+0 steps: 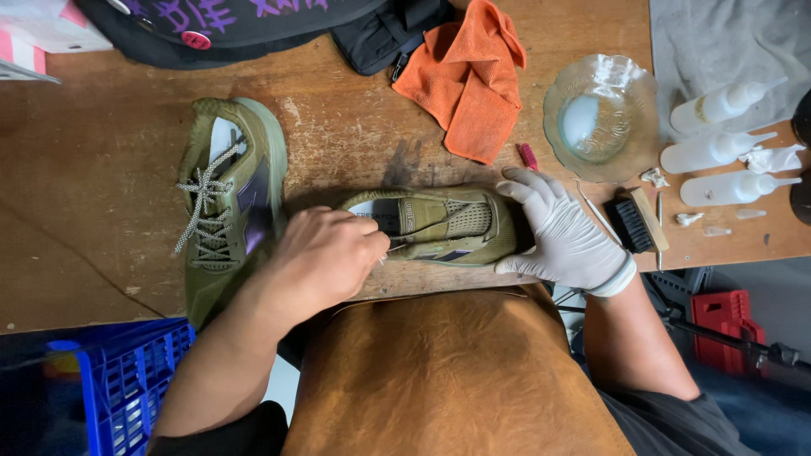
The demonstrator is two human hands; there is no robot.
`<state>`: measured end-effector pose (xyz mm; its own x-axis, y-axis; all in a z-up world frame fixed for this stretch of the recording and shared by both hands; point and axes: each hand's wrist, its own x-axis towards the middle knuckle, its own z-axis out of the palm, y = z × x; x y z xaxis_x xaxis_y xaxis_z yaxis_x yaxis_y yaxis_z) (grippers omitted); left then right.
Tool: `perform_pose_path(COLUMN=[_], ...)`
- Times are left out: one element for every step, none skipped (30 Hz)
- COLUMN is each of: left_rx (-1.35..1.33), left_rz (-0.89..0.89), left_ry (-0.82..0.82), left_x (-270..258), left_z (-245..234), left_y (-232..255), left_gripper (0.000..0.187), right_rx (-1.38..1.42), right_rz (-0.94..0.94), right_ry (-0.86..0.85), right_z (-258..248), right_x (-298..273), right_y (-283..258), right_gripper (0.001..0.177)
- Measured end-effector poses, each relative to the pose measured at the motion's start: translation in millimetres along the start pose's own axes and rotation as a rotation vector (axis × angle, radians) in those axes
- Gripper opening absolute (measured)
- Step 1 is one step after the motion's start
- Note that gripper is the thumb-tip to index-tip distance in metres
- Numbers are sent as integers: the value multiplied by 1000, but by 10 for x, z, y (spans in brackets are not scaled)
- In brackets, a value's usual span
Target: The person laces a pair of olive green sneakers on a wooden workbench. They thread the laces through the eyelets, pull them tight, and tie a knot.
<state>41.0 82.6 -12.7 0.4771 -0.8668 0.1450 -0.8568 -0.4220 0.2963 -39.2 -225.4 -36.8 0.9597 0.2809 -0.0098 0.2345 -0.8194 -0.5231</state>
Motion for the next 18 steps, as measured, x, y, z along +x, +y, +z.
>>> perform_pose_path(left_rx=[-88,-176,-176,-122,-67,-66,-45,-24,-23,-40,-56,-56,-107,-159,-159,-252,-341,-338], left_rz=[-45,-89,-85,-85,-87,-84,-93,-102,-102,-122,-143,-144,-154,-163,-164,-125,-85,-87], left_ry=[-77,-154,-152,-115,-78,-77,-86,-95,-95,-116,-137,-136,-132,-128,-128,-84,-37,-35], left_x=[21,42,8,-25,-62,-62,-61,-60,-40,-23,-8,-1,8,16,10,4,-1,-22], left_z=[-94,-188,-158,-130,-104,-157,-209,-262,-309,-358,-405,-436,-471,-504,-474,-444,-418,-488], left_y=[1,3,-54,-112,-168,-181,-193,-207,-185,-164,-142,-156,-172,-188,-215,-241,-270,-288], left_gripper=[23,26,26,24,22,22,23,24,24,26,27,27,23,20,20,16,18,18], right_rx=[-24,-47,-50,-38,-24,-26,-10,6,6,0,-8,-8,-13,-18,-18,-52,-87,-88], right_rz=[21,43,45,64,81,82,126,171,171,174,177,175,177,178,178,173,165,162], right_ry=[-30,-59,-56,-57,-58,-56,-77,-98,-97,-98,-100,-100,-108,-116,-117,-121,-122,-121], right_z=[13,25,13,0,-10,-38,-62,-86,-92,-98,-105,-96,-91,-86,-85,-84,-85,-66], right_x=[-4,-8,-16,-24,-29,-6,13,33,33,34,38,34,38,42,39,34,39,29], right_y=[14,28,35,42,48,11,-27,-65,-72,-80,-88,-94,-97,-100,-105,-110,-112,-70], right_gripper=[99,109,109,105,102,102,102,103,103,102,100,100,99,97,97,97,96,96])
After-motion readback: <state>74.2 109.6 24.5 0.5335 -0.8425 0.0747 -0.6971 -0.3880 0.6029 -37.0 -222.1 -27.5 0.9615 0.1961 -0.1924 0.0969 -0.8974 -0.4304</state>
